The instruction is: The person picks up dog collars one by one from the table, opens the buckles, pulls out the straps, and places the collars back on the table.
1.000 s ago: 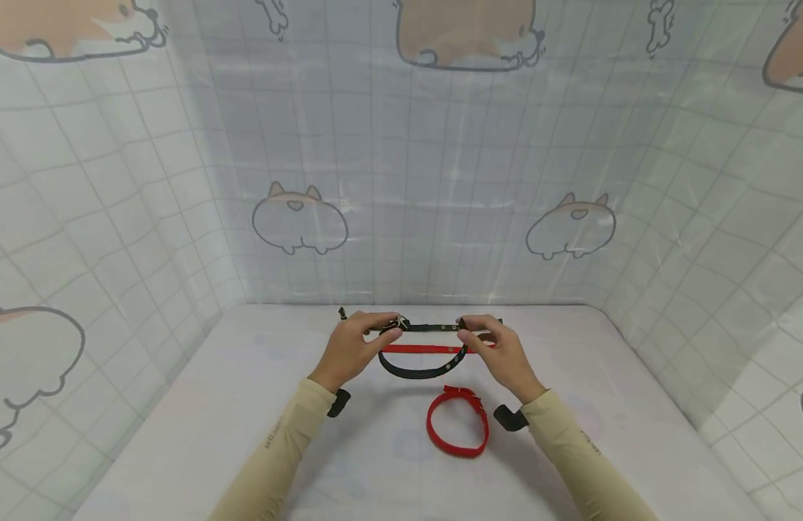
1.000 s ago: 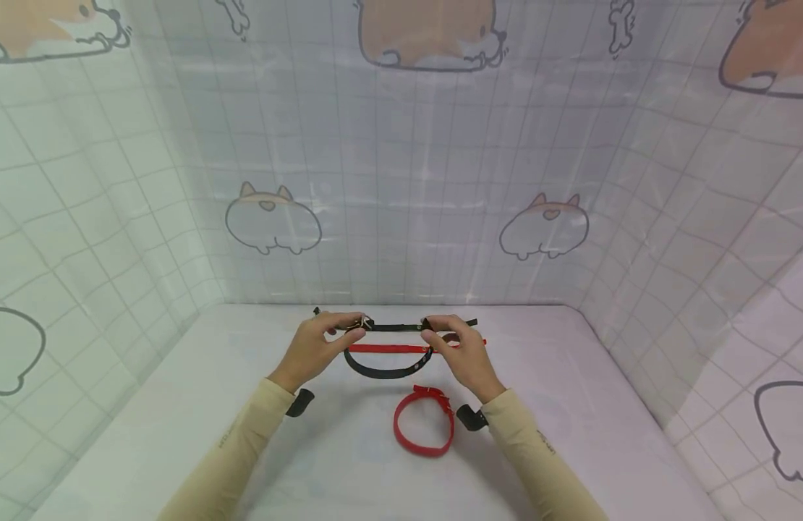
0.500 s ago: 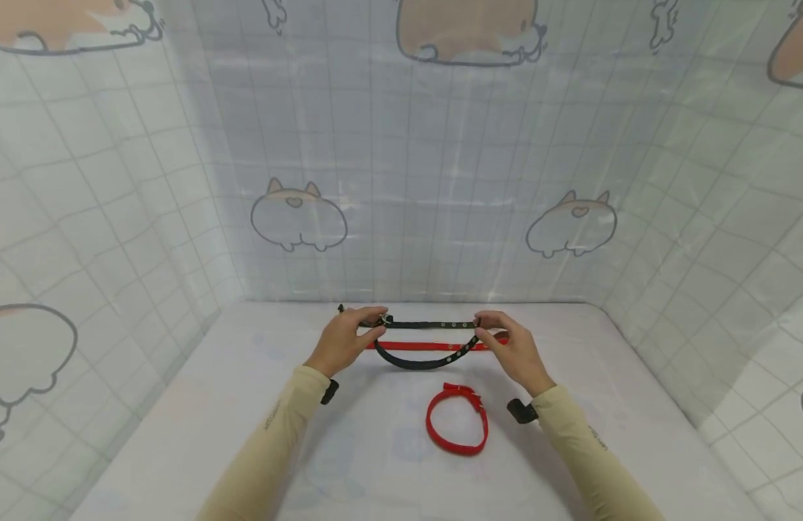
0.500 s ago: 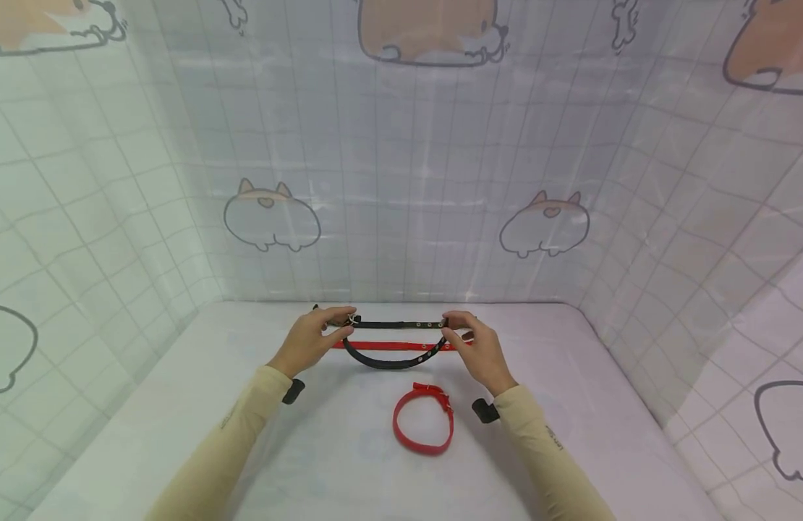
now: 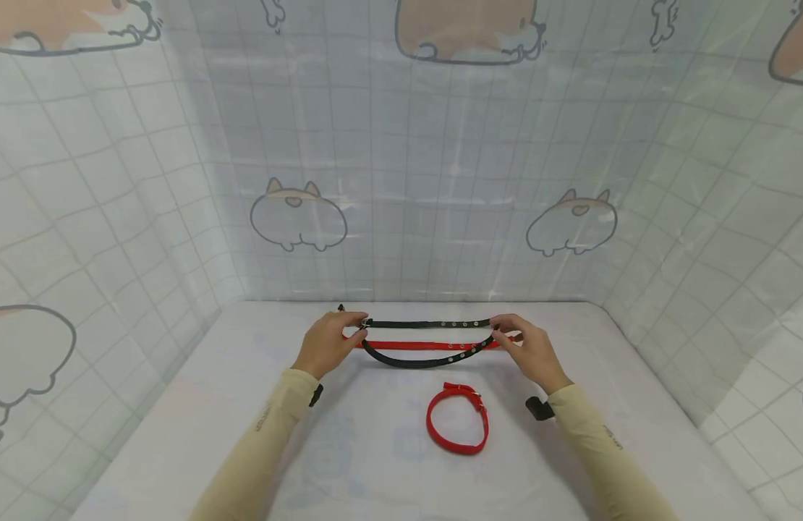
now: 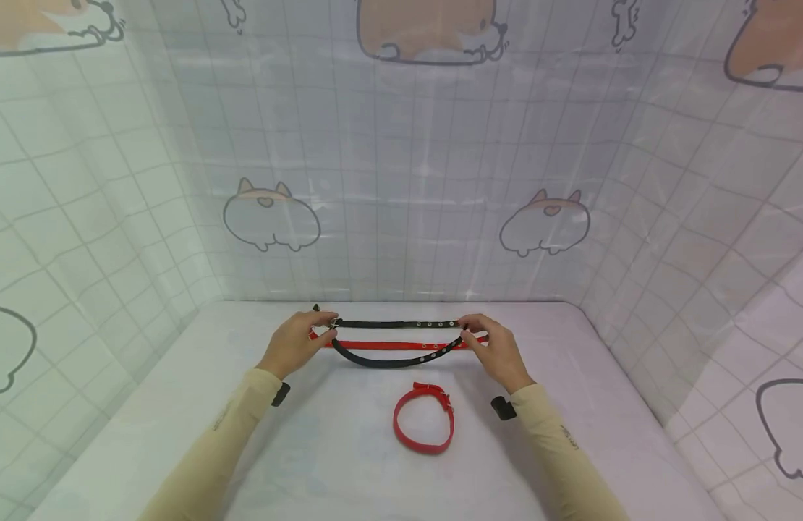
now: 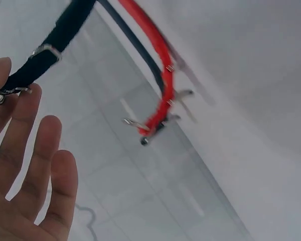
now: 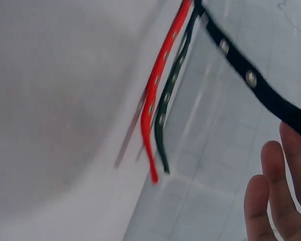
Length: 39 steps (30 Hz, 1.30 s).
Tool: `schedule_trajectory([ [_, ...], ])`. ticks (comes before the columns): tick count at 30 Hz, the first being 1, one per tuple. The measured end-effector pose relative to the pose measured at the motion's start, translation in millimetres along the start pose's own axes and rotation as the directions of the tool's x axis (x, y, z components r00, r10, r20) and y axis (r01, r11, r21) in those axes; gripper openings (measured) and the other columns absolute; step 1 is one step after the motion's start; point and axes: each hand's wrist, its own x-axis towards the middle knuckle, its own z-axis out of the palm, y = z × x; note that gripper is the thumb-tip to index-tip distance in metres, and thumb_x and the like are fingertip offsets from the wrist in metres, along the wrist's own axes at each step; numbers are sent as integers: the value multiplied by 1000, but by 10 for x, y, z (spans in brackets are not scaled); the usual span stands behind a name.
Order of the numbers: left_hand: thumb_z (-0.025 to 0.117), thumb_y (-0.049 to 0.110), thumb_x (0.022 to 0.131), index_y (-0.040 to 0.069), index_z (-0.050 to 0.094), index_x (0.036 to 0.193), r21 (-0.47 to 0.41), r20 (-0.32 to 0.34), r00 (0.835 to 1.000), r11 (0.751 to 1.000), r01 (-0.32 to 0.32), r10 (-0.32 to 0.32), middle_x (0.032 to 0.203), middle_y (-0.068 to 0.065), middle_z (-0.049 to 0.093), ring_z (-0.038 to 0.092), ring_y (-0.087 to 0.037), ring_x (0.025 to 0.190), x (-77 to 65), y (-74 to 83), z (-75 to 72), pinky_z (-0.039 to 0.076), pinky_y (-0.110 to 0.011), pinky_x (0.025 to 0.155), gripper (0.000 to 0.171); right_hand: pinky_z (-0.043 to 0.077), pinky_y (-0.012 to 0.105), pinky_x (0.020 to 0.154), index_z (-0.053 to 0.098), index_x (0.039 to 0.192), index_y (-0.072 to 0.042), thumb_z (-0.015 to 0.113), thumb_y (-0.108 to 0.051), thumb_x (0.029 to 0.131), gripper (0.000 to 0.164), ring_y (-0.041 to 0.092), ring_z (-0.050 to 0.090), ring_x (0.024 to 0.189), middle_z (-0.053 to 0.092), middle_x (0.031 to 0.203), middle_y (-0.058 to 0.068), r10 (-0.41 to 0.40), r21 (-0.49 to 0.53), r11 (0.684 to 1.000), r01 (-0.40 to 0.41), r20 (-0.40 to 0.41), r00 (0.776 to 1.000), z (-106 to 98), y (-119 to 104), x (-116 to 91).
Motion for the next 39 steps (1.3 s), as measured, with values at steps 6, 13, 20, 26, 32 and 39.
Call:
schedule_trajectory([
  [6,80,25,89,15,72,125,71,-7,1000,997,31,-30,100,2,75,66,-29,98,-74,-176,-40,54,-44,75,38,51,48,83,73,114,-9,76,-12,93,21,28,65,99,72,111,4,35,-91,995,-32,27,999,-112,152,-47],
  [13,81,24,87,17,75,121,145,16,997,986,78,-81,90,4,75,64,-26,85,-151,-323,-79,51,-40,65,35,52,52,85,75,108,-8,76,-14,92,17,32,65,99,72,107,9,126,-223,970,-98,112,986,-184,283,-111],
  [20,81,25,87,10,74,119,195,98,976,966,171,-193,91,-1,76,67,-28,84,-272,-440,-29,53,-42,67,36,51,54,88,76,105,-11,75,-15,92,13,35,62,106,69,114,13,303,-315,924,-217,256,918,-180,414,-171],
  [26,80,28,88,11,75,117,200,86,977,964,178,-198,89,-1,76,66,-29,81,-276,-430,-39,52,-40,63,34,51,54,88,75,104,-10,76,-13,91,13,35,63,103,69,111,12,232,-286,944,-165,218,948,-173,442,-174],
  [32,79,33,88,9,78,112,253,6,981,949,187,-194,89,-6,77,65,-32,76,-272,-315,-79,48,-35,53,34,51,55,89,75,108,-7,78,-14,90,19,35,64,103,70,110,11,155,-269,957,-107,167,974,-151,378,-180],
  [39,79,31,89,10,79,106,239,-86,991,964,120,-102,94,-8,76,64,-31,82,-218,-7,-4,53,-42,61,26,49,54,93,76,107,-8,79,-14,90,19,35,63,105,68,111,11,112,-237,968,-77,140,984,-115,231,-197],
])
